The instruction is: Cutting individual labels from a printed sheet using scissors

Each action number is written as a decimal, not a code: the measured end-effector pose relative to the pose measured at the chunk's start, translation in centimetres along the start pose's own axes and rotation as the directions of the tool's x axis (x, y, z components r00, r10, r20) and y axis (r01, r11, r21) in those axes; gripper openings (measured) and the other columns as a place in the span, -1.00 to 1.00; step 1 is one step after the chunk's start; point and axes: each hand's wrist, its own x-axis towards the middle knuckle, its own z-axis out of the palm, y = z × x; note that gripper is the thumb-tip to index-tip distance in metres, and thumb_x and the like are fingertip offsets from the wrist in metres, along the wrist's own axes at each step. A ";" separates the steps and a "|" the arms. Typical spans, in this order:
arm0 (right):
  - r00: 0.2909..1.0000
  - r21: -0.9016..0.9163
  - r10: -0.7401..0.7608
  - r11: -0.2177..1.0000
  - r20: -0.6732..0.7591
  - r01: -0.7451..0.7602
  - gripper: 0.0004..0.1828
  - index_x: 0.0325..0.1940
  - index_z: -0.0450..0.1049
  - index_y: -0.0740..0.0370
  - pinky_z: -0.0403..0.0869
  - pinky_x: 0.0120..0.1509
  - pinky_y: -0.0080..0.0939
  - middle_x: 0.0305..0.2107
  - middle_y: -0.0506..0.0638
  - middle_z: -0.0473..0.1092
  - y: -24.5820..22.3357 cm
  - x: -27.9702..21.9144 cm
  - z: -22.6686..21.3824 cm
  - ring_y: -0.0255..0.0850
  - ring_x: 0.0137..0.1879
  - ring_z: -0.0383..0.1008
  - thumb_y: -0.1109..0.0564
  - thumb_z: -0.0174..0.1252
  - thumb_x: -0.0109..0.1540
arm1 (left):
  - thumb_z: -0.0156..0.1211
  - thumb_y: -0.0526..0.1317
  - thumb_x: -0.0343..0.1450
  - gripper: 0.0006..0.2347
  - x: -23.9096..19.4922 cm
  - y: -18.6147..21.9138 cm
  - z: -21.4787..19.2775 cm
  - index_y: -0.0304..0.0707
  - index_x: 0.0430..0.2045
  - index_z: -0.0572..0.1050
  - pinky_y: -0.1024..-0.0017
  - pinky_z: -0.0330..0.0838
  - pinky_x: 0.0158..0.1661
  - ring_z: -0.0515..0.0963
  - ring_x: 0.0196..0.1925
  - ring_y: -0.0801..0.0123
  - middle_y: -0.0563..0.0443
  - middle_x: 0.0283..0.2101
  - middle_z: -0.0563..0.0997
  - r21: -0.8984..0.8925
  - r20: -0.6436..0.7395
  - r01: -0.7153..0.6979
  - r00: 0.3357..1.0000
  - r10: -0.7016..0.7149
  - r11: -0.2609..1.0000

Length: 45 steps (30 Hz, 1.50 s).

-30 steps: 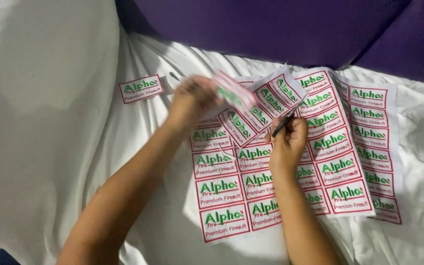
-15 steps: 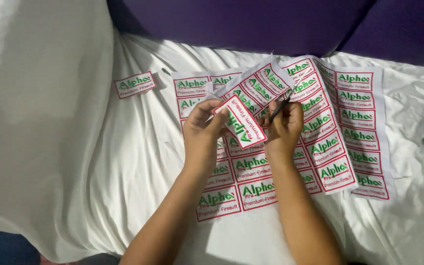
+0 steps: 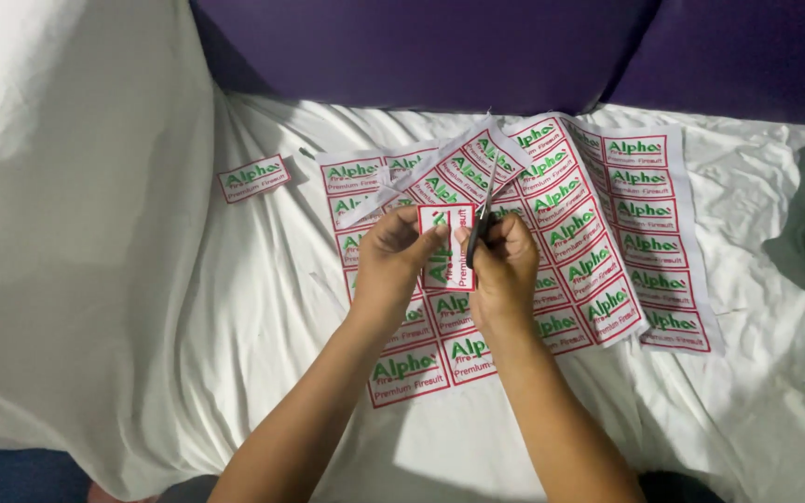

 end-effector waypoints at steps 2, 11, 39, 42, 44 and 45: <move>1.000 -0.030 -0.010 0.999 -0.010 0.009 -0.57 -0.47 0.23 0.14 0.22 -0.32 -0.50 -0.59 -0.12 0.29 0.2 0.9 0.1 -0.41 -0.39 0.27 0.31 0.45 0.08 | 0.40 -0.39 0.35 -0.87 0.7 0.5 0.8 -0.38 -0.28 0.62 0.57 0.52 -0.47 0.56 -0.47 0.54 0.05 -0.50 0.59 -0.034 0.003 0.036 0.999 -0.036 0.999; 0.987 -0.253 -0.156 0.954 0.049 0.163 -0.56 -0.39 0.24 0.15 0.33 -0.19 -0.45 -0.53 -0.08 0.38 0.3 7.0 0.1 -0.39 -0.34 0.35 0.34 0.46 0.08 | 0.28 -0.33 0.43 -0.91 7.1 -3.1 0.8 -0.35 -0.28 0.66 0.52 0.54 -0.33 0.55 -0.38 0.53 0.02 -0.49 0.60 0.034 0.131 0.033 0.991 -0.037 0.999; 0.986 -0.259 -0.162 0.955 -0.039 0.147 -0.58 -0.29 0.21 0.19 0.54 -0.15 -0.43 -0.39 0.16 0.52 2.9 7.5 -3.2 -0.29 -0.34 0.54 0.36 0.40 0.17 | 0.33 -0.34 0.37 -0.93 6.5 -2.4 -1.5 -0.35 -0.34 0.65 0.33 0.44 -0.17 0.53 -0.30 0.29 -0.14 -0.41 0.59 0.294 0.294 -0.076 0.956 -0.015 0.953; 0.988 -0.128 -0.147 0.982 -0.037 0.142 -0.60 -0.31 0.22 0.17 0.57 -0.25 -0.33 -0.44 0.17 0.49 3.6 7.7 -3.9 -0.23 -0.38 0.54 0.38 0.37 0.18 | 0.27 -0.33 0.42 -0.92 6.8 -2.8 -1.8 -0.37 -0.34 0.64 0.33 0.41 -0.15 0.50 -0.28 0.31 -0.13 -0.42 0.58 0.271 0.291 -0.082 0.957 0.000 0.959; 0.991 -0.156 -0.134 0.979 0.010 0.134 -0.59 -0.32 0.23 0.16 0.55 -0.21 -0.38 -0.41 0.16 0.51 3.0 7.0 -2.7 -0.25 -0.32 0.54 0.36 0.40 0.14 | 0.25 -0.32 0.43 -0.91 7.1 -3.7 -2.3 -0.37 -0.34 0.64 0.31 0.42 -0.15 0.51 -0.28 0.29 -0.15 -0.42 0.57 0.286 0.296 -0.102 0.955 0.013 0.953; 0.992 -0.184 -0.118 0.975 0.054 0.126 -0.57 -0.33 0.24 0.15 0.53 -0.17 -0.42 -0.37 0.14 0.52 2.7 6.7 -2.2 -0.27 -0.26 0.55 0.34 0.44 0.10 | 0.24 -0.31 0.44 -0.91 7.2 -4.1 -2.6 -0.37 -0.34 0.64 0.29 0.42 -0.14 0.52 -0.28 0.27 -0.16 -0.42 0.57 0.302 0.303 -0.120 0.953 0.024 0.946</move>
